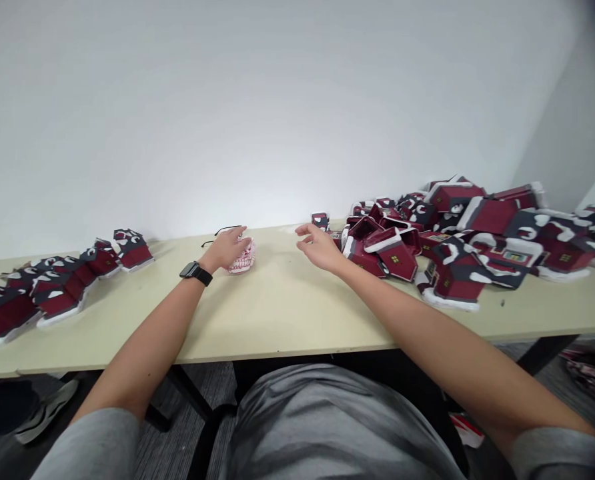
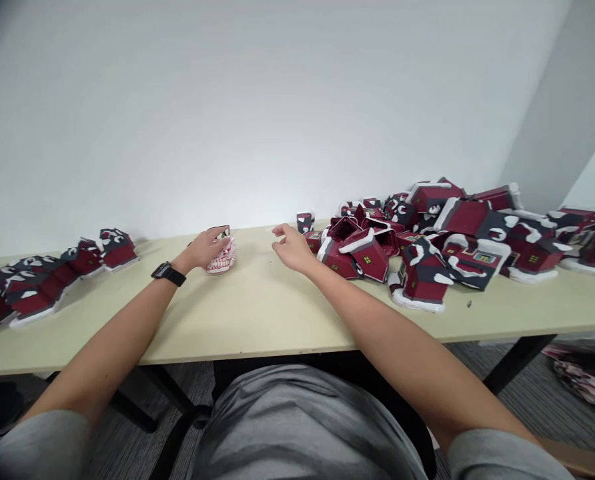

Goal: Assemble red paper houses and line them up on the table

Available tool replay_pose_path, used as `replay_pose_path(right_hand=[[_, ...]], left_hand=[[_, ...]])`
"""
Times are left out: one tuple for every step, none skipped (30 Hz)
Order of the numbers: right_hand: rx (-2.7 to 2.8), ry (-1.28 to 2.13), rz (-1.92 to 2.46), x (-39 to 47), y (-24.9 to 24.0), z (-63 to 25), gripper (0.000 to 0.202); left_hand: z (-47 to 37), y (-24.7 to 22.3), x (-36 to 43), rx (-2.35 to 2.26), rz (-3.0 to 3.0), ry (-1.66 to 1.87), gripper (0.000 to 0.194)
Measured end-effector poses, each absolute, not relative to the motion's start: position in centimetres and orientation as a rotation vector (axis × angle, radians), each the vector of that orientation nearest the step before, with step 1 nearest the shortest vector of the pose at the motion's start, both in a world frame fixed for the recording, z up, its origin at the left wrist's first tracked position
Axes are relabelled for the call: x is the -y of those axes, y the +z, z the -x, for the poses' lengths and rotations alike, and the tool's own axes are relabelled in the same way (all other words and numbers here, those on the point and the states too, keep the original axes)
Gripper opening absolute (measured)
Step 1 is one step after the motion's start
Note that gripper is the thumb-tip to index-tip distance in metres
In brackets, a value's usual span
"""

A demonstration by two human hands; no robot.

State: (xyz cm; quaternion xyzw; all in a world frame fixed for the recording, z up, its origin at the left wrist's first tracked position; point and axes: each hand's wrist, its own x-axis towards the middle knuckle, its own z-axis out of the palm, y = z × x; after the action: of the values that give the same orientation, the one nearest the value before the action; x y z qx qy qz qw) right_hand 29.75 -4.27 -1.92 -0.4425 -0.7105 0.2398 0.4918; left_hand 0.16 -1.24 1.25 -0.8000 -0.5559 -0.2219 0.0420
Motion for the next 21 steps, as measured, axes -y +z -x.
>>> replay_pose_path(right_hand=[[1.728, 0.574, 1.074, 4.23, -1.91, -29.74, 0.032], [1.731, 0.566, 1.076, 4.19, -1.92, -29.74, 0.032], [1.734, 0.562, 1.077, 4.15, -1.94, -29.74, 0.031], [1.737, 0.561, 1.076, 4.13, -1.96, -29.75, 0.031], [1.74, 0.562, 1.075, 4.11, -1.98, -29.77, 0.031], [1.742, 0.562, 1.072, 4.11, -2.0, -29.8, 0.031], [1.745, 0.562, 1.069, 4.12, -2.01, -29.83, 0.03], [1.747, 0.563, 1.067, 4.12, -2.02, -29.86, 0.03], [1.748, 0.565, 1.068, 4.12, -2.02, -29.88, 0.031], [1.75, 0.567, 1.07, 4.12, -2.01, -29.91, 0.031], [1.75, 0.57, 1.073, 4.1, -2.02, -29.94, 0.031], [1.752, 0.575, 1.076, 4.07, -2.02, -29.97, 0.031], [1.754, 0.577, 1.078, 4.02, -2.04, -29.99, 0.031], [1.758, 0.578, 1.08, 3.96, -2.07, -30.02, 0.031], [1.762, 0.577, 1.082, 3.89, -2.11, -30.04, 0.031], [1.767, 0.575, 1.084, 3.81, -2.15, -30.06, 0.031], [1.773, 0.572, 1.088, 3.73, -2.21, -30.07, 0.031], [1.778, 0.572, 1.089, 3.65, -2.26, -30.08, 0.031], [1.783, 0.573, 1.089, 3.57, -2.32, -30.07, 0.031], [1.787, 0.575, 1.088, 3.51, -2.37, -30.06, 0.032], [1.791, 0.576, 1.086, 3.45, -2.42, -30.05, 0.032]], left_hand=[[-0.11, 1.24, 1.06, 1.714, 2.499, -0.678, 0.066], [-0.08, 1.23, 0.92, 1.721, 2.542, -0.67, 0.064], [-0.05, 1.21, 0.82, 1.719, 2.578, -0.652, 0.062], [-0.03, 1.19, 0.76, 1.715, 2.603, -0.635, 0.06], [0.0, 1.15, 0.71, 1.714, 2.621, -0.63, 0.058], [0.03, 1.1, 0.66, 1.715, 2.629, -0.633, 0.057], [0.06, 1.05, 0.6, 1.718, 2.626, -0.644, 0.056], [0.09, 0.98, 0.53, 1.722, 2.613, -0.661, 0.055], [0.11, 0.92, 0.46, 1.725, 2.594, -0.68, 0.054], [0.11, 0.87, 0.39, 1.728, 2.574, -0.698, 0.053], [0.1, 0.84, 0.34, 1.73, 2.556, -0.716, 0.051], [0.08, 0.82, 0.32, 1.728, 2.546, -0.728, 0.05], [0.04, 0.83, 0.34, 1.725, 2.541, -0.735, 0.048], [0.0, 0.86, 0.4, 1.723, 2.539, -0.737, 0.046], [-0.04, 0.91, 0.5, 1.72, 2.542, -0.736, 0.046], [-0.07, 0.98, 0.62, 1.719, 2.549, -0.727, 0.045], [-0.09, 1.05, 0.74, 1.722, 2.56, -0.712, 0.046], [-0.11, 1.12, 0.86, 1.728, 2.574, -0.69, 0.047], [-0.11, 1.18, 0.95, 1.736, 2.589, -0.668, 0.048], [-0.09, 1.23, 1.0, 1.738, 2.607, -0.644, 0.049], [-0.07, 1.27, 1.0, 1.735, 2.623, -0.622, 0.049]])
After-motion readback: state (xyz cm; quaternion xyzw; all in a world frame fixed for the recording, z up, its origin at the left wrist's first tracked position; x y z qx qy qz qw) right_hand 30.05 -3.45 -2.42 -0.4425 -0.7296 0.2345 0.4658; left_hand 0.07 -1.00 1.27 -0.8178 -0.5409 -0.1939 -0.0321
